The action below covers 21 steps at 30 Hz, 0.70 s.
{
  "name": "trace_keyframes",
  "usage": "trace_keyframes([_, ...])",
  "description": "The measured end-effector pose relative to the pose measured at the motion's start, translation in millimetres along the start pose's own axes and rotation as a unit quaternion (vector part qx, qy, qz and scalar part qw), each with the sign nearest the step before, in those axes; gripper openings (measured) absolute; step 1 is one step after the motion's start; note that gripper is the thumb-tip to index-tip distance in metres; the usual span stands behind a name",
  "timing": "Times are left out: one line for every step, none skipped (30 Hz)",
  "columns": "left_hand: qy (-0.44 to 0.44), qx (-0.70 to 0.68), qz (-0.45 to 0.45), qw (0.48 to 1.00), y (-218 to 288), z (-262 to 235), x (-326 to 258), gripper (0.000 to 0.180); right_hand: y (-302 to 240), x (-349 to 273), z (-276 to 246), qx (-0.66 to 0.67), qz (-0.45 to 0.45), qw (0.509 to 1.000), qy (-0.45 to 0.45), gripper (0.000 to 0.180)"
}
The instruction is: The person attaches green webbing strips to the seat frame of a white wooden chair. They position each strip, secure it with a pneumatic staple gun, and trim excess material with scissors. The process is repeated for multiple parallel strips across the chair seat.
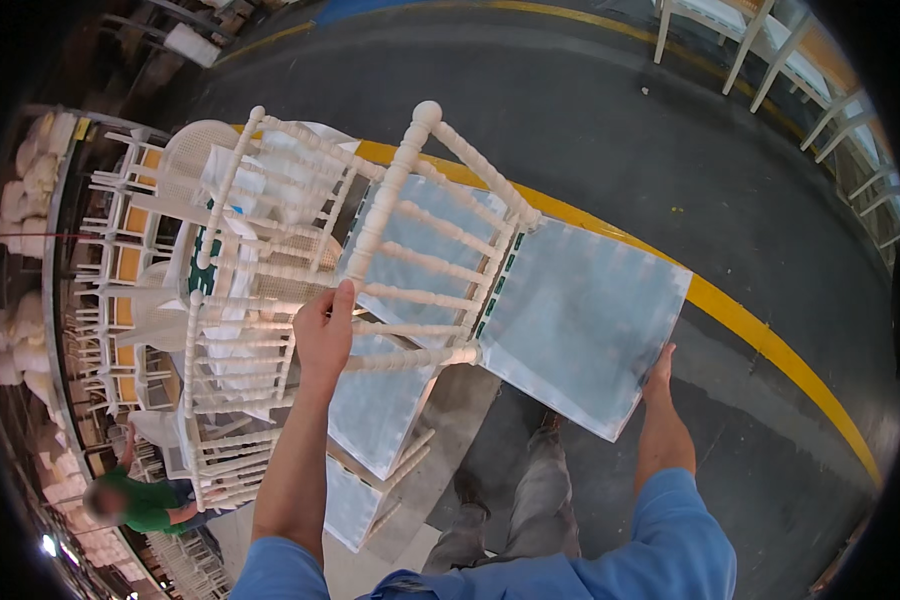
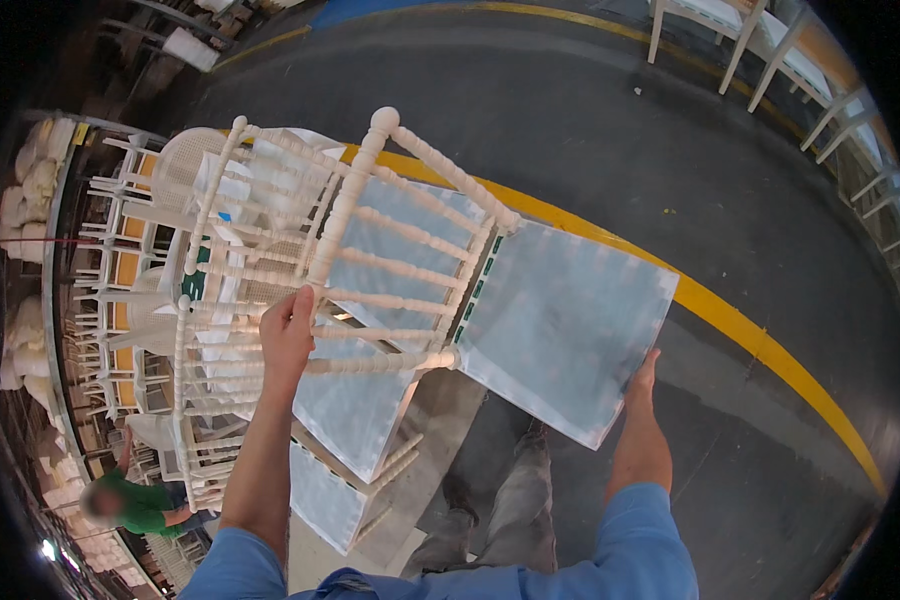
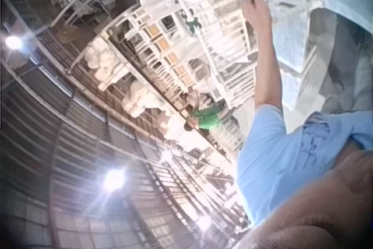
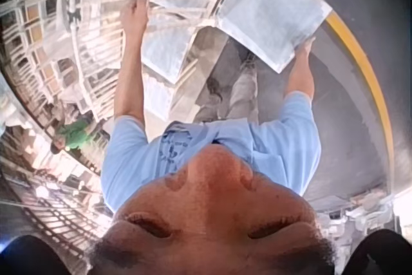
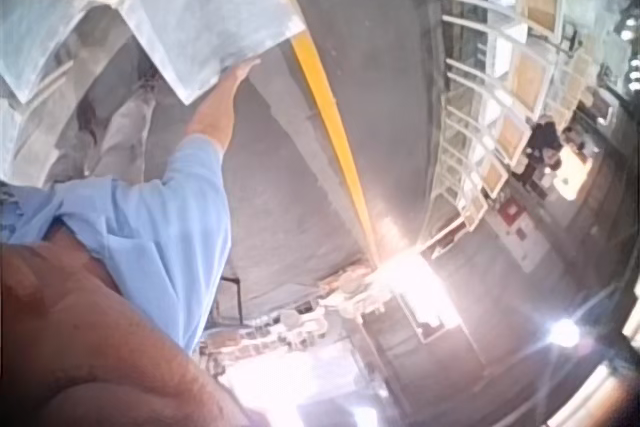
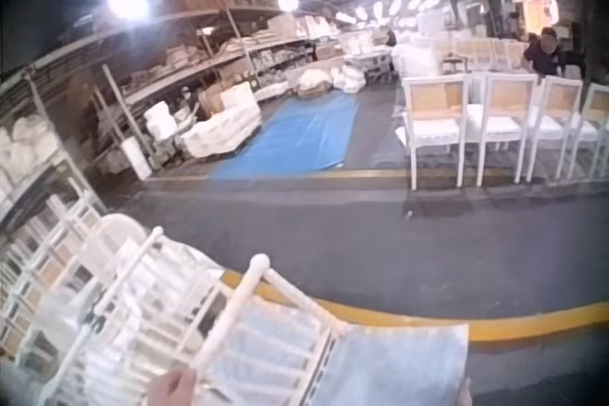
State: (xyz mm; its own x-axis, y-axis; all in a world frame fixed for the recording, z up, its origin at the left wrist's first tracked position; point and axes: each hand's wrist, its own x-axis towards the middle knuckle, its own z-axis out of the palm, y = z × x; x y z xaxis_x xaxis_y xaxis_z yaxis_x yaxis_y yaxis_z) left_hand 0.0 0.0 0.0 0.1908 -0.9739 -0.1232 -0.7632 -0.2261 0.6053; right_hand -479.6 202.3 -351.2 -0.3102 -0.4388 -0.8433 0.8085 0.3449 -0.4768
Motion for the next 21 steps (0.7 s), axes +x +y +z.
trace_keyframes([0.001, -0.011, 0.002, 1.0, 4.6, 6.0, -3.4, 0.05, -1.3, -2.1, -5.1, -0.029, -0.004, 0.999, 0.021, 0.092])
trace_keyframes([0.001, -0.022, 0.002, 1.0, 8.0, 11.8, -7.0, 0.05, -2.2, -4.6, -10.4, -0.059, -0.008, 0.997, 0.042, 0.092])
trace_keyframes([0.006, -0.015, -0.053, 0.998, -18.7, 10.4, -37.0, 0.049, 1.7, -7.0, -22.4, -0.11, 0.022, 0.993, 0.046, 0.091])
trace_keyframes([0.013, -0.004, -0.027, 1.0, -2.6, 7.2, -23.1, 0.048, -0.7, 0.8, -7.2, -0.09, 0.019, 0.995, 0.038, 0.091])
trace_keyframes([0.021, 0.007, -0.004, 1.0, 12.5, 2.4, -10.6, 0.047, -3.4, 7.5, 7.7, -0.072, 0.016, 0.997, 0.029, 0.09])
trace_keyframes([0.022, 0.003, 0.007, 1.0, 9.3, 1.0, -13.3, 0.044, -3.8, 7.8, 13.0, -0.094, 0.02, 0.995, 0.028, 0.09])
trace_keyframes([0.025, -0.001, 0.017, 1.0, 4.8, -1.5, -16.9, 0.042, -3.4, 6.8, 18.9, -0.118, 0.023, 0.992, 0.026, 0.09])
trace_keyframes([0.03, -0.006, 0.026, 0.999, -0.6, -5.5, -22.3, 0.041, -2.5, 4.2, 24.8, -0.143, 0.026, 0.989, 0.023, 0.089])
trace_keyframes([0.005, -0.001, 0.087, 0.996, 7.8, 12.3, -6.5, 0.039, -17.0, -7.3, 8.9, -0.144, -0.013, 0.988, 0.054, 0.088])
trace_keyframes([0.029, 0.042, 0.099, 0.994, 5.5, -12.8, -25.6, 0.038, -2.4, -2.1, 22.4, -0.18, -0.011, 0.983, 0.029, 0.087])
trace_keyframes([0.033, 0.076, 0.128, 0.988, 5.5, -25.6, -33.1, 0.038, 7.2, -8.1, 24.3, -0.201, -0.02, 0.979, 0.024, 0.086])
trace_keyframes([0.016, 0.114, 0.146, 0.983, 1.4, -40.0, -40.1, 0.04, 16.0, -17.6, 28.3, -0.255, -0.026, 0.966, 0.021, 0.083])
trace_keyframes([-0.003, 0.083, 0.115, 0.99, -9.3, -38.6, -42.1, 0.04, 8.6, -32.5, 28.8, -0.304, -0.05, 0.951, 0.033, 0.08])
trace_keyframes([-0.022, 0.051, 0.085, 0.995, -16.7, -31.5, -44.1, 0.04, 0.7, -47.5, 31.9, -0.351, -0.074, 0.932, 0.047, 0.077])
trace_keyframes([-0.029, 0.027, 0.048, 0.998, -23.7, -30.4, -47.8, 0.04, 0.3, -58.0, 50.5, -0.45, -0.144, 0.878, 0.077, 0.072])
trace_keyframes([-0.024, 0.042, 0.057, 0.997, -27.0, -30.8, -48.2, 0.041, 10.0, -70.0, 75.7, -0.535, -0.216, 0.81, 0.101, 0.068])
trace_keyframes([-0.021, 0.052, 0.072, 0.996, -25.7, -26.3, -43.2, 0.041, 17.1, -83.8, 103.2, -0.605, -0.29, 0.729, 0.135, 0.064])
trace_keyframes([-0.007, 0.051, 0.067, 0.996, -32.1, -23.7, -50.0, 0.041, 28.3, -105.5, 137.6, -0.57, -0.354, 0.739, 0.063, 0.06])
trace_keyframes([-0.004, 0.06, 0.06, 0.996, -33.7, -17.5, -54.9, 0.041, 40.3, -137.1, 167.2, -0.53, -0.399, 0.748, -0.009, 0.058])
trace_keyframes([0.01, 0.035, 0.065, 0.997, -37.7, -17.9, -59.0, 0.041, 44.6, -166.4, 201.2, -0.511, -0.439, 0.735, -0.073, 0.056])
trace_keyframes([0.021, 0.014, 0.074, 0.997, -39.0, -20.8, -60.0, 0.041, 48.2, -195.9, 234.2, -0.487, -0.472, 0.722, -0.136, 0.055])
